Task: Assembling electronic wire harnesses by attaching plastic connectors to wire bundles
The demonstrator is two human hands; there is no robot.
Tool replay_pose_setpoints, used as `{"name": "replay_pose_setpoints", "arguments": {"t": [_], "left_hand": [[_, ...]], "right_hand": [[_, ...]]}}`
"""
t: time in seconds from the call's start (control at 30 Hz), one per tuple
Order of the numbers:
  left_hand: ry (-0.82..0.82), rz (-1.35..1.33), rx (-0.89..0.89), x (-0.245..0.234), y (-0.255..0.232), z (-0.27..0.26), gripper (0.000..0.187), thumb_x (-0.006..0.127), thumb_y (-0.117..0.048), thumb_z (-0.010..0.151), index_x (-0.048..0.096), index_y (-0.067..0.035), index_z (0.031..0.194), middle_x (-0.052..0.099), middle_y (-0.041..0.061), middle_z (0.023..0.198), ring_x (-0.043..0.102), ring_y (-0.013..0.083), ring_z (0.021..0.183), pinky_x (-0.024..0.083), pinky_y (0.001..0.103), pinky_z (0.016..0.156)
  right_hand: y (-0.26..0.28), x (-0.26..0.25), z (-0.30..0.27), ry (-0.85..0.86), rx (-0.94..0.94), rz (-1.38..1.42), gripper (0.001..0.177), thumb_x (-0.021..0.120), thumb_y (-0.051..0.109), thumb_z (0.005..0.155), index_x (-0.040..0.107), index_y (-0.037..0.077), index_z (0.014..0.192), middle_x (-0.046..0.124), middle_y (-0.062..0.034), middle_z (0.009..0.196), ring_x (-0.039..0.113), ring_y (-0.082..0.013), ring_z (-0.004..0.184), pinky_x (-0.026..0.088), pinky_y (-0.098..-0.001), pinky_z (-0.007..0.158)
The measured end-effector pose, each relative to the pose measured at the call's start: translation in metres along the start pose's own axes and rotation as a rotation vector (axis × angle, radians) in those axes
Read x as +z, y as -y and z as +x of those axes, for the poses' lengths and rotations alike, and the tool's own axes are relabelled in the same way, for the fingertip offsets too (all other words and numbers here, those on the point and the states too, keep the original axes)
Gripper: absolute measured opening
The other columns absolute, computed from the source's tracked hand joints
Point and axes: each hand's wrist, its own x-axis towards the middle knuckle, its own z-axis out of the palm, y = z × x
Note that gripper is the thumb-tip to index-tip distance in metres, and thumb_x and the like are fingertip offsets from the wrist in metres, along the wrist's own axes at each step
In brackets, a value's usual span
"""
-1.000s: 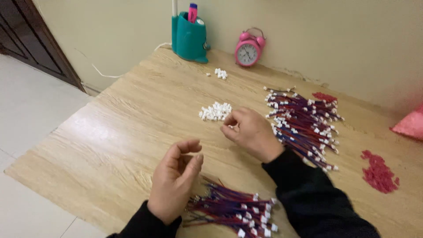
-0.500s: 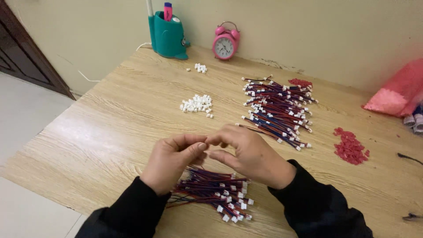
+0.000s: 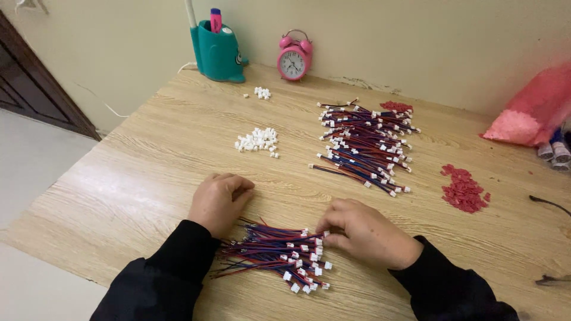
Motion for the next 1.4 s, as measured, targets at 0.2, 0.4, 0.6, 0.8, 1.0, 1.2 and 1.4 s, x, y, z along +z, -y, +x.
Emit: {"name": "replay_pose_setpoints", "arguments": {"t": [0.2,0.4,0.6,0.8,1.0,1.2,1.4], "left_hand": [[-0.118,-0.127,-0.003,-0.056,-0.049,-0.01,0.023,0.065,-0.025,0.086,0.072,-0.012,0.104,0.073,0.004,0.106,0.067,0.0234,0.097,0.05,0.038,0.083],[-0.145,-0.194,0.31,-0.085,-0.125,-0.013,0.034,0.069,-0.033,0.085,0.07,-0.006,0.106,0.074,0.01,0.102,0.067,0.0278,0.091,0.047,0.04,0.084],[0.201,-0.366,-0.03,-0.082,-0.153,-0.018,0.024,0.06,-0.041,0.085,0.076,-0.024,0.091,0.078,-0.005,0.08,0.07,0.0117,0.07,0.047,0.031,0.063],[0.232,-0.775,-0.312,-0.069,-0.146,-0.023,0.014,0.071,-0.022,0.086,0.078,-0.012,0.081,0.066,-0.005,0.061,0.054,0.0041,0.057,0.045,0.022,0.055],[0.234,-0.843,-0.167,-0.058,-0.139,-0.028,0.019,0.067,-0.023,0.091,0.07,-0.011,0.076,0.058,-0.006,0.063,0.048,0.0047,0.059,0.041,0.024,0.055],[0.288,-0.893,-0.321,-0.064,-0.102,-0.032,0.018,0.068,-0.016,0.089,0.072,-0.007,0.075,0.06,-0.004,0.063,0.048,0.0054,0.057,0.038,0.023,0.054],[0.244,-0.806,-0.382,-0.066,-0.091,-0.037,0.022,0.068,-0.016,0.089,0.068,-0.008,0.068,0.054,-0.004,0.058,0.042,0.0063,0.053,0.034,0.024,0.051]], "right_hand": [[0.008,-0.026,-0.004,-0.111,0.076,-0.004,0.015,0.073,0.023,0.081,0.073,0.019,0.096,0.073,0.0034,0.084,0.067,-0.0118,0.073,0.05,-0.027,0.067],[0.066,-0.062,-0.005,-0.254,-0.065,-0.091,0.019,0.065,0.026,0.087,0.073,0.014,0.099,0.075,0.0011,0.089,0.071,-0.0138,0.078,0.051,-0.0267,0.069],[0.095,-0.067,-0.002,-0.329,-0.261,-0.117,0.015,0.064,0.019,0.089,0.067,0.01,0.101,0.069,-0.0036,0.084,0.066,-0.019,0.074,0.05,-0.0303,0.066],[0.1,-0.07,-0.004,-0.283,-0.069,0.144,0.034,0.07,0.03,0.084,0.068,0.013,0.113,0.069,0.0013,0.09,0.066,-0.0081,0.075,0.052,-0.0237,0.071],[0.102,-0.066,0.0,-0.273,-0.077,0.295,0.012,0.064,0.022,0.09,0.071,0.013,0.094,0.065,0.0052,0.076,0.058,-0.0057,0.067,0.047,-0.0218,0.061],[0.074,-0.075,-0.009,-0.324,0.078,0.272,0.017,0.069,0.02,0.085,0.07,0.013,0.101,0.062,0.0047,0.07,0.056,-0.0056,0.063,0.046,-0.0225,0.055],[0.057,-0.073,-0.002,-0.289,0.292,0.186,0.021,0.069,0.023,0.084,0.071,0.017,0.104,0.066,0.0049,0.076,0.058,-0.0068,0.07,0.046,-0.0238,0.063]]}}
